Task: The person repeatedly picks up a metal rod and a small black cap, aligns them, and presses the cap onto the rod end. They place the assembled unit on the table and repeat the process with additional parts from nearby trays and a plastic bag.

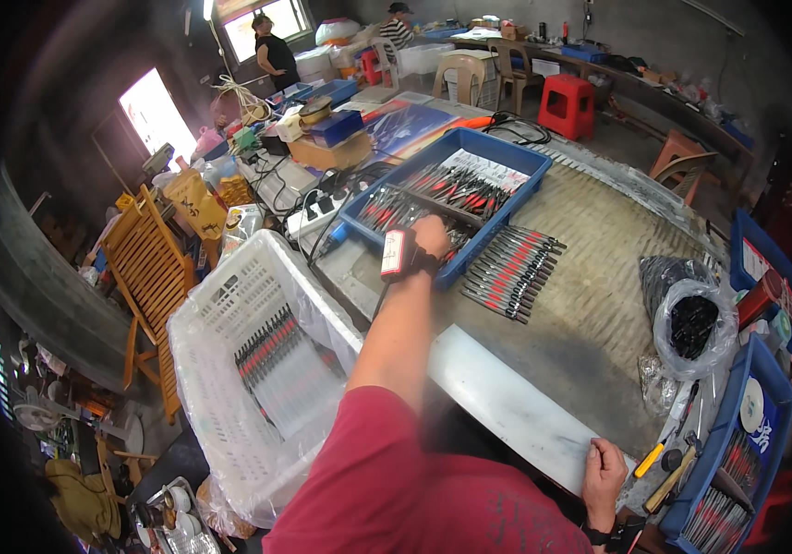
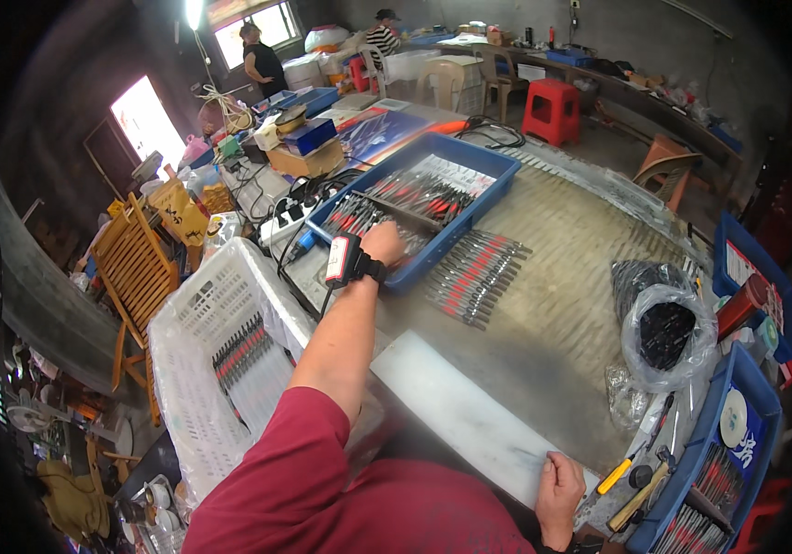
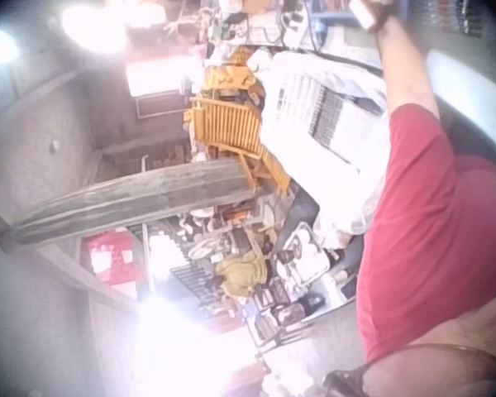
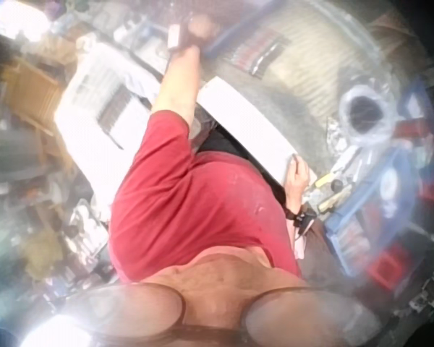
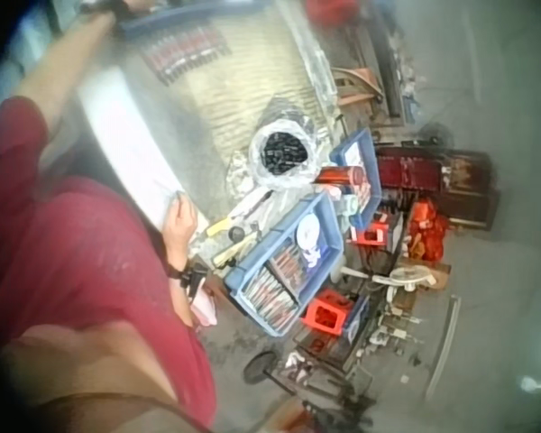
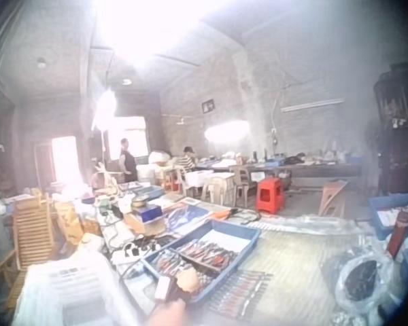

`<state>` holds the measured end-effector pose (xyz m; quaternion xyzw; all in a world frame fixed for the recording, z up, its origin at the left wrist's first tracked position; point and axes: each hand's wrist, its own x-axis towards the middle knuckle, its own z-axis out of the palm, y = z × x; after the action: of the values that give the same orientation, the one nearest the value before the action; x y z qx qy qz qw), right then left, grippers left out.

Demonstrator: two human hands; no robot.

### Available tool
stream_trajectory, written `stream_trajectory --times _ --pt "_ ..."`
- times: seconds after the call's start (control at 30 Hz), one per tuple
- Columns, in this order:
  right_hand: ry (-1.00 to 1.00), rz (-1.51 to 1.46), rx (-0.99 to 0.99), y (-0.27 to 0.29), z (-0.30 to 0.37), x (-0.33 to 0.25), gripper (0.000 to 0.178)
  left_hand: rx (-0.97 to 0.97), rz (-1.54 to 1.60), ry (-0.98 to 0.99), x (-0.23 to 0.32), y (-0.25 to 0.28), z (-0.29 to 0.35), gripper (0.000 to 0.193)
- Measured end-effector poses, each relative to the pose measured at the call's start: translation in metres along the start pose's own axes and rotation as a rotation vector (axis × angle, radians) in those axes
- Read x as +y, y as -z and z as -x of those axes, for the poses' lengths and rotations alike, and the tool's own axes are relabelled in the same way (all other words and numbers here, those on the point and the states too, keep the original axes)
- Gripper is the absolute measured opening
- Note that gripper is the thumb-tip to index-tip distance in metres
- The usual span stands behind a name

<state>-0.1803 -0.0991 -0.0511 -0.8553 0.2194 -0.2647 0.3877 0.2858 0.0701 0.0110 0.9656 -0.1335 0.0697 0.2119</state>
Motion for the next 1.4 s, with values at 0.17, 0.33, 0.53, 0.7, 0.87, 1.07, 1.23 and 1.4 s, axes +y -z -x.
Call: stream_trajectory --times 0.17,0.33,0.53,0.7,0.87,1.07,1.23,1.4 --pt "0.018 0.018 0.005 0.0 -0.001 -0.002 0.015 -0.229 -0.244 -0.013 -0.027 -0.036 -0.018 0.044" --pt "0.018 0.012 0.005 0.0 -0.002 -0.003 0.014 -0.135 -0.194 0.016 -0.054 -0.083 -0.039 0.041" --pt "-0.002 0.024 -0.006 0.001 -0.002 -0.005 0.013 -0.093 -0.241 -0.084 -0.06 -0.094 -0.042 0.022" --pt "0.011 -0.001 0.017 0.0 -0.003 -0.008 0.011 -0.181 -0.272 -0.141 -0.045 -0.068 -0.034 0.02" --pt "0.015 0.027 0.008 0.001 -0.003 -0.008 0.012 -0.148 -0.248 -0.126 -0.02 -0.04 -0.014 0.02" --pt "0.022 0.026 0.011 0.002 -0.004 -0.011 0.013 -0.116 -0.199 -0.126 -0.01 -0.021 -0.003 0.019" --pt "0.035 0.008 0.023 0.001 -0.005 -0.014 0.01 -0.092 -0.069 -0.129 0.001 -0.005 -0.003 0.021" --pt "0.016 -0.028 0.034 0.002 -0.005 -0.015 0.01 0.088 -0.003 -0.158 0.023 0.015 -0.003 0.021"
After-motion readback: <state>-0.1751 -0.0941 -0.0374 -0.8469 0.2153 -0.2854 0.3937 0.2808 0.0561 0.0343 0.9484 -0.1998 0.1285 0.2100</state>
